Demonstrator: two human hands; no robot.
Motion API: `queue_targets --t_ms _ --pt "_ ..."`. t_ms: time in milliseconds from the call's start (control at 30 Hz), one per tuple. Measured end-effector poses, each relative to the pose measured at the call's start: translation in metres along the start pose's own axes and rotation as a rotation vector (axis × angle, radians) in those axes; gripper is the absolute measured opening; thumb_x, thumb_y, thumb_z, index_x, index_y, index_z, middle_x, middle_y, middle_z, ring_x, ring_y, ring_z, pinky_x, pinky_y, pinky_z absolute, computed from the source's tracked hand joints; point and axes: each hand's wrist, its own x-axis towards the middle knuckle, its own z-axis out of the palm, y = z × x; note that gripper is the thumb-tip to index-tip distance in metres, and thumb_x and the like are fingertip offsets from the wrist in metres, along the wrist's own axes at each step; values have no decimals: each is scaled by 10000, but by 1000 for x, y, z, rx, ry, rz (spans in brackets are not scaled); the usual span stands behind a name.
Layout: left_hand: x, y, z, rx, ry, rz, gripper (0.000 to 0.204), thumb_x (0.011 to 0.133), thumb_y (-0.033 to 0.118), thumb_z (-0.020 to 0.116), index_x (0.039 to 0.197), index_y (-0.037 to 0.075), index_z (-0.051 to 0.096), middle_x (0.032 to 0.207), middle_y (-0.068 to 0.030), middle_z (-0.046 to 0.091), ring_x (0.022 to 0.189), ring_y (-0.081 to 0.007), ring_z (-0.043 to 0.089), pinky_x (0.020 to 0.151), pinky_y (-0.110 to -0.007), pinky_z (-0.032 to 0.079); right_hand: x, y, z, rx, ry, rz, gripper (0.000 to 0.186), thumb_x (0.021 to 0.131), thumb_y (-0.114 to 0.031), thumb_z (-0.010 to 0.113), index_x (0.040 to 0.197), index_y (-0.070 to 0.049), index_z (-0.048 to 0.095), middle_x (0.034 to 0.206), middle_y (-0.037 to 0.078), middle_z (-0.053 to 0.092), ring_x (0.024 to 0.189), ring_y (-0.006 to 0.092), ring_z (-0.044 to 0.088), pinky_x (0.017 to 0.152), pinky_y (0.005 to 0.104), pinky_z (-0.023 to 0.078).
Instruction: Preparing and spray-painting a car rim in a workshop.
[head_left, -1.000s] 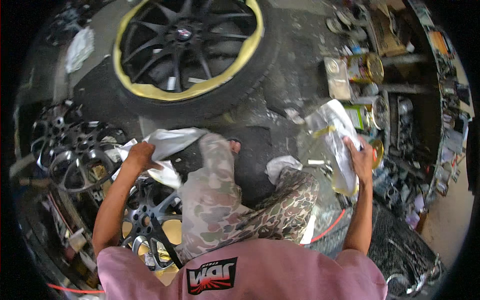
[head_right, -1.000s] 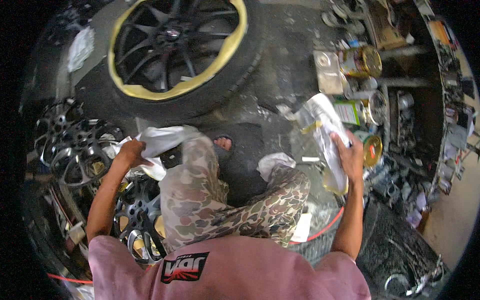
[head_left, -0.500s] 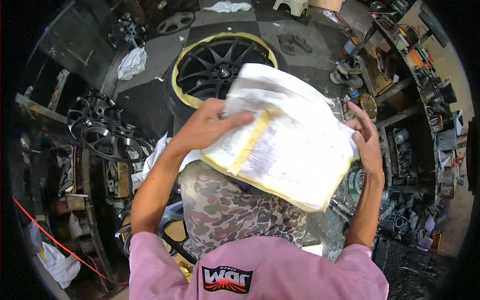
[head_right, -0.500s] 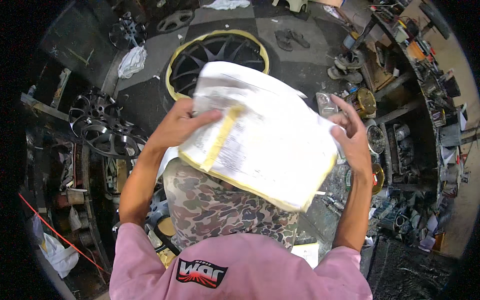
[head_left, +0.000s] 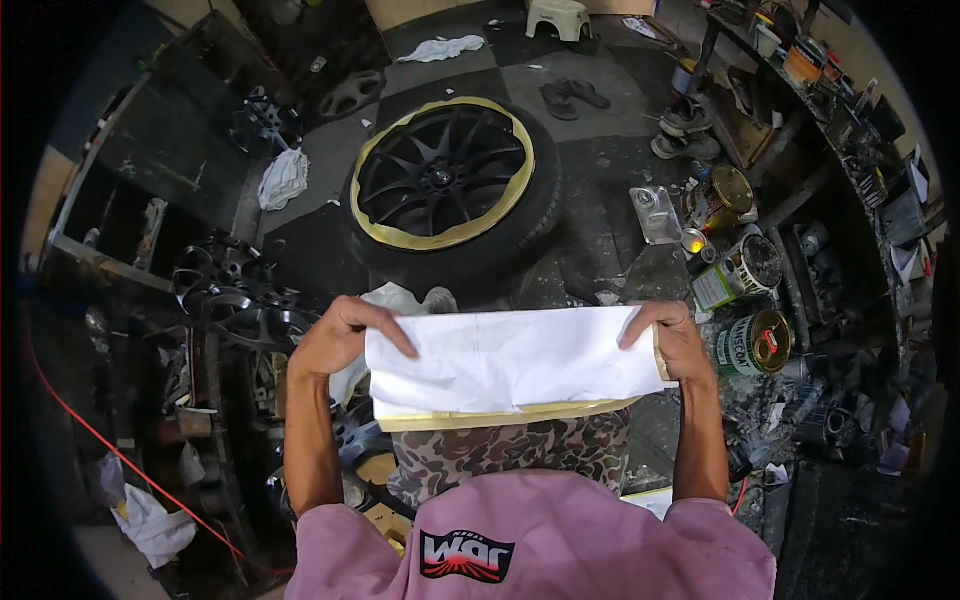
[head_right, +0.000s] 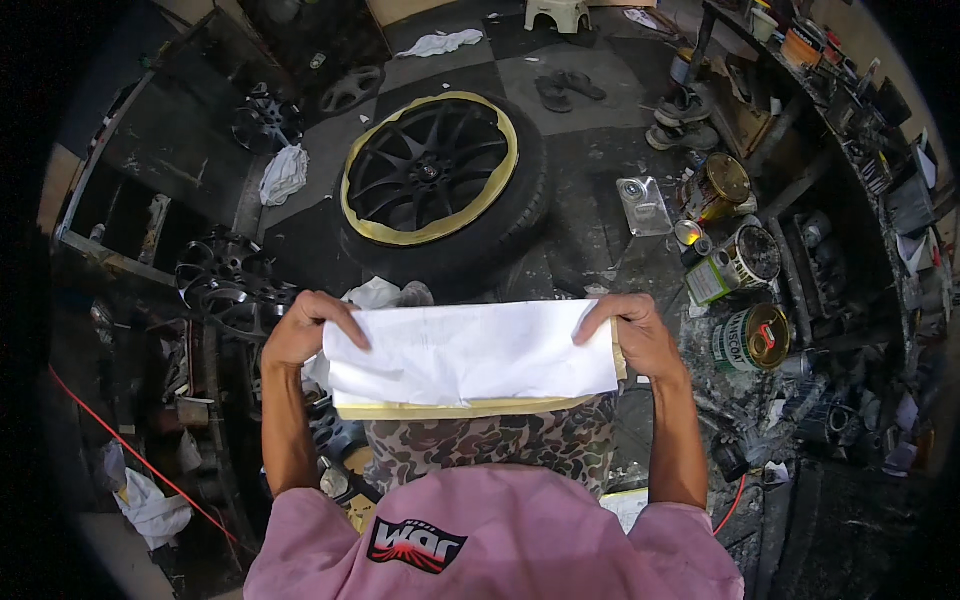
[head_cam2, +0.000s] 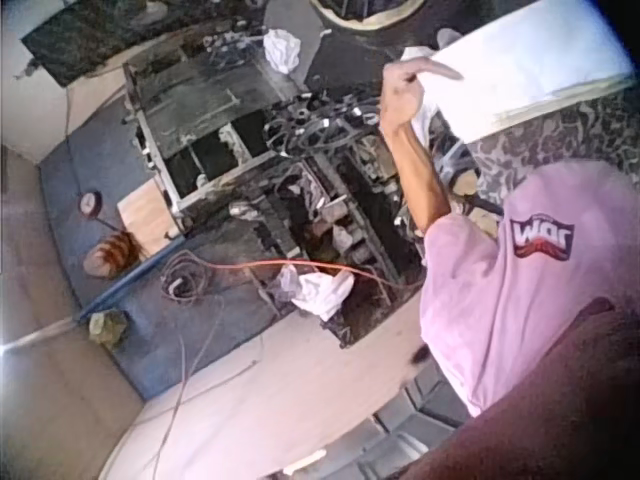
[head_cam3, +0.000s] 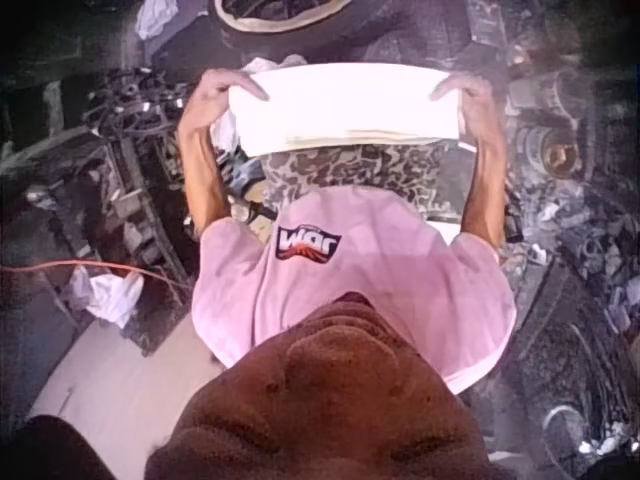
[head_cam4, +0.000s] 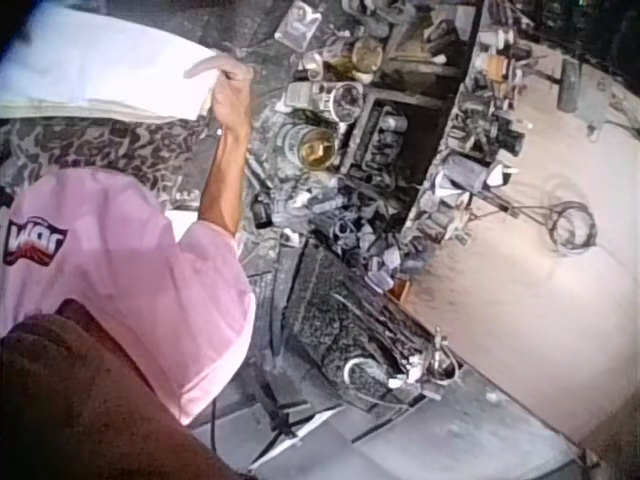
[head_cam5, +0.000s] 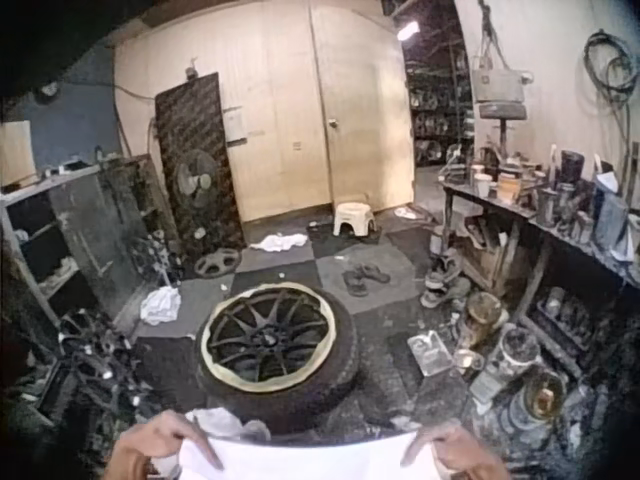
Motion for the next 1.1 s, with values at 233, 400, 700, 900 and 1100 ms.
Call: queue_targets --t_ms 233,400,700,900,1100 --pt "29 45 18 -406 -185 -201 676 951 312 692 1448 -72 442 1272 -279 635 1198 -340 631 983 -380 513 -4 -13 -5 -68 -243 5 204 796 66 535 757 -17 718 767 59 692 733 155 634 752 286 485" --pt "66 72 59 233 -414 -273 292 1022 228 579 931 -8 722 686 -202 621 705 -239 643 665 -461 423 0 -59 9 -367 -213 -215 292 771 34 474 897 -8 734 1010 105 703 953 220 637 935 328 453" --pt "134 -10 38 448 -275 35 277 1020 234 580 994 -13 703 783 -196 656 671 -333 578 658 -381 464 97 -16 44 -873 -168 -158 303 921 -312 688 970 -15 721 872 195 680 806 350 661 730 421 499" --pt "131 -186 -20 79 -2 -427 321 989 303 661 928 -5 726 714 6 638 664 -59 496 620 -293 432 236 128 36 -818 -303 27 358 904 -358 722 826 -8 710 723 185 660 689 332 652 675 431 484" --pt "122 -268 -12 -337 353 -633 376 978 326 676 858 -29 706 697 0 645 627 -83 634 514 -258 507 323 178 26 -1071 -361 174 370 790 -378 828 803 -20 734 753 177 693 737 333 681 717 422 510"
